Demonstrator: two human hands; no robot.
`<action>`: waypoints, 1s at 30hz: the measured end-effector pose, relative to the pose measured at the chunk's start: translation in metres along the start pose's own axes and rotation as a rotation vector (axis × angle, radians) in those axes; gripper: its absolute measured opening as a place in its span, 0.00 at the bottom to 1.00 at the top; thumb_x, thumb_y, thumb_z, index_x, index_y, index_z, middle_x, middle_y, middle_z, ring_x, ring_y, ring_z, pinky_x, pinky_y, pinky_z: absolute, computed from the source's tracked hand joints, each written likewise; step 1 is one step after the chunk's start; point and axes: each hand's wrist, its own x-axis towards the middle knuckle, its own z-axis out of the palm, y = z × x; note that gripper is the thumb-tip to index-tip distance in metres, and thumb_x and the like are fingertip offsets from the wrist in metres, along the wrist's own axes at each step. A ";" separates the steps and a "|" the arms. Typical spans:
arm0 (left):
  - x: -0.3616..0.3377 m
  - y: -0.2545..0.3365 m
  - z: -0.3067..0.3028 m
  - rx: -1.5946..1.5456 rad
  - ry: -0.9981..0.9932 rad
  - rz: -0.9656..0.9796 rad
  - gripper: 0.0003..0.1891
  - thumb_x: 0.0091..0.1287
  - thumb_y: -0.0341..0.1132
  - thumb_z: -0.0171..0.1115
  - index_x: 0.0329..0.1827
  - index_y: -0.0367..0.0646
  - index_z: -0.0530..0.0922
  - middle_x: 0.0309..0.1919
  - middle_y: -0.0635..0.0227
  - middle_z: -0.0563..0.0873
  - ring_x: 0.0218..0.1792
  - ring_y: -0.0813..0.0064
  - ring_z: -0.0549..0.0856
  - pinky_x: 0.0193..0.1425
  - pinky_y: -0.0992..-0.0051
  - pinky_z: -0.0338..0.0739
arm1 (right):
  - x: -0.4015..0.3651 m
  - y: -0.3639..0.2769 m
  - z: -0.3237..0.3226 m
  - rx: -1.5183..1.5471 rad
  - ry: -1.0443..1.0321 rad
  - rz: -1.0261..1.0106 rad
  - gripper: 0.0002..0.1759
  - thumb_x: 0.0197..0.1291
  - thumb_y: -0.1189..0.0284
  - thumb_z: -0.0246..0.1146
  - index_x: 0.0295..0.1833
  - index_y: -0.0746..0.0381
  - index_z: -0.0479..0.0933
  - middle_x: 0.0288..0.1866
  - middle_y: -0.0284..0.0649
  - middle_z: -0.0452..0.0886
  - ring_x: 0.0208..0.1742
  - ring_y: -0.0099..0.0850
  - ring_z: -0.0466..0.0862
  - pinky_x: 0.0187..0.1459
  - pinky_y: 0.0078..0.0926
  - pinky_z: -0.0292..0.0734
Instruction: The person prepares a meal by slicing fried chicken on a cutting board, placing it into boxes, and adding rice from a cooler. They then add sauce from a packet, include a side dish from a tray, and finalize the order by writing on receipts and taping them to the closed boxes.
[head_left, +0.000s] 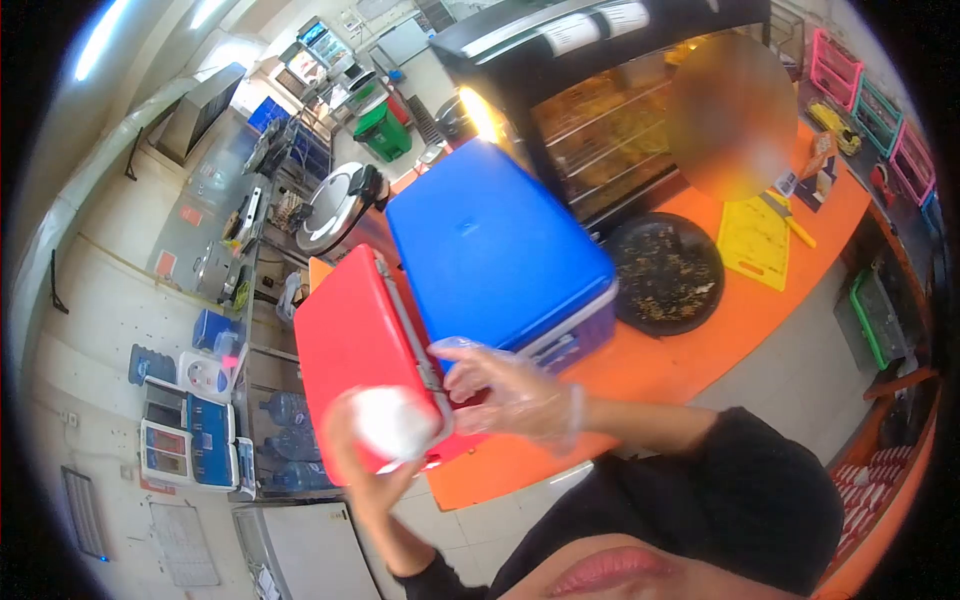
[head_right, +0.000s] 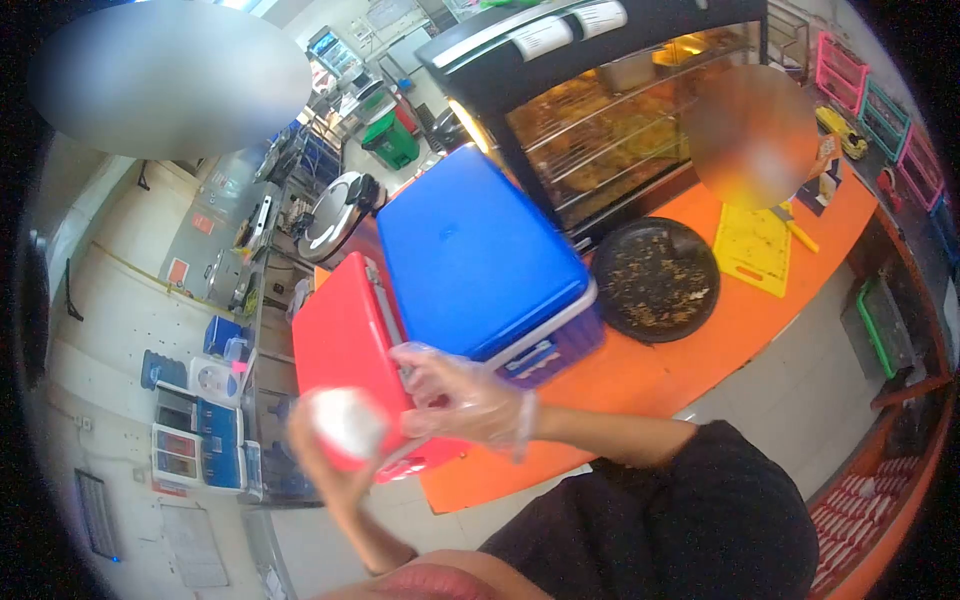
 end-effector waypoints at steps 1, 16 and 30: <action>0.014 0.030 0.036 -0.095 -0.046 0.106 0.48 0.43 0.39 0.79 0.71 0.41 0.67 0.65 0.54 0.76 0.60 0.53 0.76 0.66 0.57 0.68 | -0.029 -0.011 -0.031 0.263 -0.031 0.108 0.41 0.62 0.63 0.68 0.76 0.58 0.56 0.61 0.45 0.73 0.50 0.33 0.81 0.49 0.31 0.82; 0.423 0.067 0.397 -0.629 0.718 -0.669 0.44 0.46 0.52 0.82 0.53 0.34 0.63 0.46 0.49 0.78 0.46 0.57 0.82 0.49 0.62 0.80 | -0.563 -0.127 -0.302 0.211 1.273 0.346 0.32 0.58 0.71 0.71 0.66 0.63 0.64 0.54 0.46 0.78 0.44 0.37 0.85 0.30 0.34 0.87; 0.269 0.470 0.500 -1.108 0.033 -0.510 0.55 0.60 0.14 0.59 0.81 0.60 0.34 0.81 0.60 0.37 0.78 0.55 0.51 0.73 0.61 0.64 | -0.588 -0.117 -0.734 0.014 1.547 0.396 0.36 0.56 0.69 0.72 0.66 0.61 0.61 0.56 0.43 0.79 0.48 0.41 0.84 0.35 0.46 0.81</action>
